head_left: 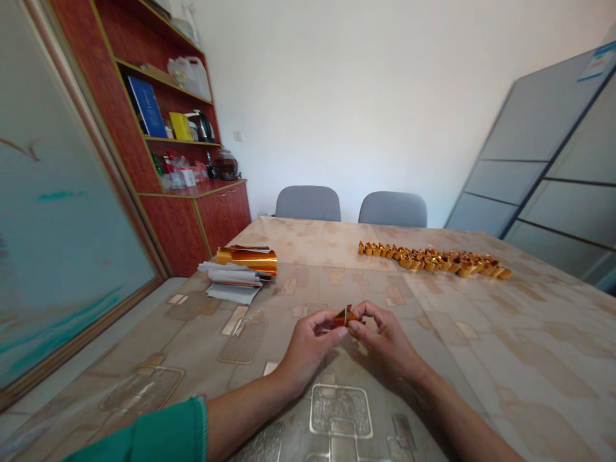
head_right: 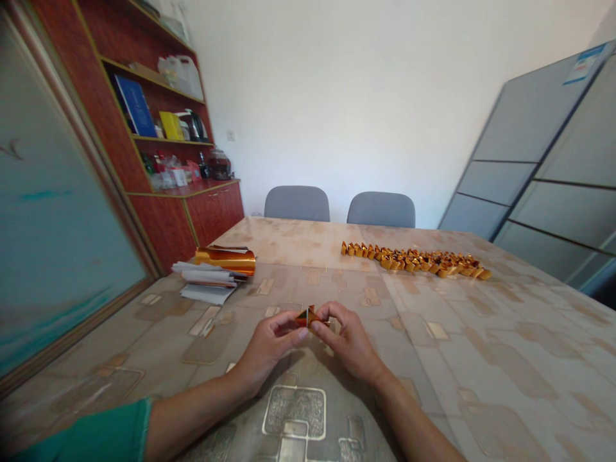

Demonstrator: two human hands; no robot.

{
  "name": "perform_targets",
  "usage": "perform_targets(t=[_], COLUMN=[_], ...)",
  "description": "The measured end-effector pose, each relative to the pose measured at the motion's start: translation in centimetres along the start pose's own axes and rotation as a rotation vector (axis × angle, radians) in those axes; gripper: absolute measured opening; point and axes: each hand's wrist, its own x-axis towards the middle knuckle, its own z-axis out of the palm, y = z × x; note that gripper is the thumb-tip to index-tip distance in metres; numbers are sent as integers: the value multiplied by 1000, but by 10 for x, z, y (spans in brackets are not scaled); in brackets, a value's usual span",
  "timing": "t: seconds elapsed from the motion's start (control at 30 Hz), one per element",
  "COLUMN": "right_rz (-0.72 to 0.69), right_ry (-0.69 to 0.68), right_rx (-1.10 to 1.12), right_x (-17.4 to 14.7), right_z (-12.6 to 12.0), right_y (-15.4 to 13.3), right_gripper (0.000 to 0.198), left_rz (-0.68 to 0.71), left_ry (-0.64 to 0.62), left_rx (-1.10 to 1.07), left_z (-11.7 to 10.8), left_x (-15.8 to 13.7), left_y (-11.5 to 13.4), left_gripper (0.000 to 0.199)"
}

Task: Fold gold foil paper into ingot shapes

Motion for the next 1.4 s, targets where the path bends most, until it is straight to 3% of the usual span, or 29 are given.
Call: perform_targets(t=[0.2, 0.43, 0.6, 0.73, 0.9, 1.07, 1.4], right_rz=[82, 163, -28, -225, -270, -324, -93], right_ry=[-16, 21, -51, -163, -209, -229, -127], right_rx=[148, 272, 111, -78, -130, -167, 62], right_x=[0, 2, -2, -1, 1, 2, -1], right_z=[4, -1, 2, -3, -13, -20, -2], right_y=[-1, -1, 4, -5, -5, -4, -8], right_gripper=[29, 30, 37, 21, 17, 21, 27], left_rz=[-32, -154, -239, -297, -344, -304, -201], left_ry=[126, 163, 172, 167, 138, 140, 131], left_rx=[-70, -207, -269, -287, -272, -219, -145], left_z=[3, -3, -6, -6, -5, -3, -1], left_x=[3, 6, 5, 4, 2, 0, -4], left_y=[3, 5, 4, 5, 6, 6, 2], left_gripper=[27, 34, 28, 25, 24, 28, 35])
